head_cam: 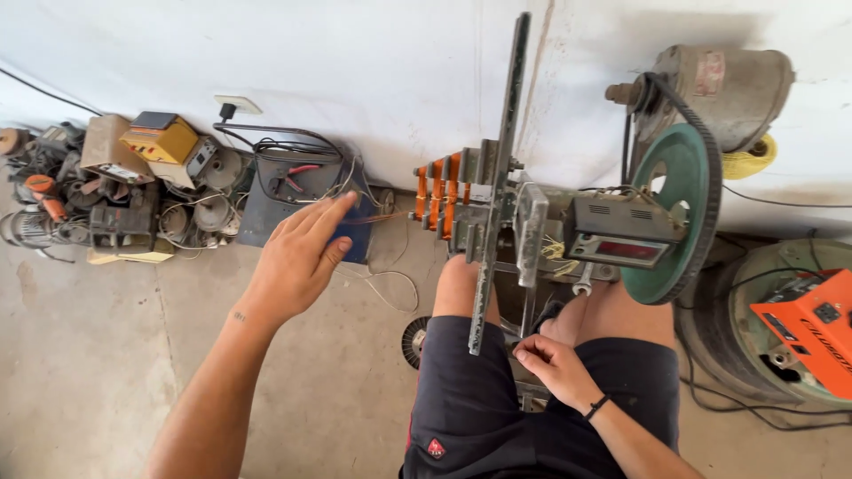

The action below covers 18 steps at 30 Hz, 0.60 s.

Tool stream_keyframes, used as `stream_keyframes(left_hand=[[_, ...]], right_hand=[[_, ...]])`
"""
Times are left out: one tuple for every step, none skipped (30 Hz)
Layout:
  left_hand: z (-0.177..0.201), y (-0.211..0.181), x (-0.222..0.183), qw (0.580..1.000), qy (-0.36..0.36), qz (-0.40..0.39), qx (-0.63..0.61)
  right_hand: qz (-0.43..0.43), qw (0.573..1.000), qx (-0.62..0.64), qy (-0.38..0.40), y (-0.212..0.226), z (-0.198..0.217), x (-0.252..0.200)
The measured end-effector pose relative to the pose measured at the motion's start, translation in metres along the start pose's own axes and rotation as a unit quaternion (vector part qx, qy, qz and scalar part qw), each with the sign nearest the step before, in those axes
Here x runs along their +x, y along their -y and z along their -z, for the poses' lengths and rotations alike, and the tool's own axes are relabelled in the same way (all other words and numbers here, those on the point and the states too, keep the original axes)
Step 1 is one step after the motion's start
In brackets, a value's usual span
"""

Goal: Winding copper wire onto a motor coil winding machine, cutting the wire with pliers, and removing the finished coils for storage.

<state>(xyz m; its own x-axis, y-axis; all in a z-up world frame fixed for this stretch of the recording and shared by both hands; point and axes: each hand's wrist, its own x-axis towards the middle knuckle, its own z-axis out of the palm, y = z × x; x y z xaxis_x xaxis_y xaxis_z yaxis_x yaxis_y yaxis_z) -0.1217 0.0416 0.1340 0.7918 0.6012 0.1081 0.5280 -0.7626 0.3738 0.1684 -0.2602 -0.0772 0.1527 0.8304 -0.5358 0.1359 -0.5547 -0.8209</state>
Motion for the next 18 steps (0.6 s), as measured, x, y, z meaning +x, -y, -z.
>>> stream_keyframes(left_hand=[[-0.001, 0.0, 0.0, 1.0, 0.0, -0.003, -0.003], [-0.002, 0.001, 0.0, 0.999, 0.001, -0.016, -0.031], [-0.003, 0.002, 0.0, 0.998, 0.003, -0.029, -0.06], [-0.004, 0.001, -0.004, 0.998, -0.001, -0.027, -0.064], [-0.005, 0.001, -0.009, 0.994, 0.029, 0.034, -0.098], [-0.005, 0.001, -0.018, 0.985, 0.055, 0.099, -0.13], [-0.001, -0.007, -0.02, 0.984, 0.047, 0.105, -0.134], [0.006, -0.013, -0.02, 0.965, 0.1, 0.163, -0.179], [0.012, -0.02, -0.021, 0.938, 0.151, 0.22, -0.223], [0.012, -0.019, -0.023, 0.937, 0.147, 0.222, -0.224], [0.011, -0.019, -0.025, 0.926, 0.144, 0.245, -0.249], [0.01, -0.018, -0.026, 0.913, 0.143, 0.266, -0.273], [0.01, -0.015, -0.03, 0.913, 0.141, 0.268, -0.274], [0.009, -0.012, -0.033, 0.903, 0.144, 0.266, -0.307], [0.009, -0.01, -0.035, 0.891, 0.147, 0.263, -0.339], [0.007, -0.007, -0.039, 0.891, 0.146, 0.264, -0.339], [0.005, -0.005, -0.042, 0.877, 0.148, 0.256, -0.379], [0.003, -0.003, -0.044, 0.861, 0.151, 0.246, -0.419]], right_hand=[[-0.002, 1.0, -0.001, -0.003, -0.001, 0.001, -0.003], [0.002, 1.0, 0.008, -0.017, -0.002, 0.004, -0.004], [0.006, 0.999, 0.017, -0.031, -0.002, 0.005, -0.005], [0.005, 0.999, 0.012, -0.031, -0.005, 0.006, -0.005], [0.003, 0.999, 0.034, -0.036, -0.007, 0.006, -0.005], [0.005, 0.998, 0.053, -0.036, -0.009, 0.007, -0.003], [0.007, 0.999, 0.044, -0.032, -0.008, 0.009, -0.003], [0.0, 0.999, 0.042, -0.023, -0.006, 0.007, -0.002], [-0.006, 0.999, 0.041, -0.015, -0.004, 0.006, -0.002], [-0.004, 0.999, 0.038, -0.012, -0.003, 0.005, -0.002], [-0.003, 1.0, 0.025, -0.016, -0.001, 0.004, -0.002], [-0.003, 1.0, 0.014, -0.02, 0.0, 0.003, -0.004], [-0.002, 1.0, 0.012, -0.019, 0.0, 0.003, -0.004], [0.003, 1.0, 0.012, -0.024, 0.0, 0.003, -0.004], [0.008, 0.999, 0.011, -0.029, 0.0, 0.003, -0.004], [0.008, 1.0, 0.01, -0.028, 0.0, 0.003, -0.005], [0.013, 0.999, 0.017, -0.032, 0.0, 0.003, -0.005], [0.019, 0.999, 0.025, -0.036, 0.0, 0.002, -0.005]])
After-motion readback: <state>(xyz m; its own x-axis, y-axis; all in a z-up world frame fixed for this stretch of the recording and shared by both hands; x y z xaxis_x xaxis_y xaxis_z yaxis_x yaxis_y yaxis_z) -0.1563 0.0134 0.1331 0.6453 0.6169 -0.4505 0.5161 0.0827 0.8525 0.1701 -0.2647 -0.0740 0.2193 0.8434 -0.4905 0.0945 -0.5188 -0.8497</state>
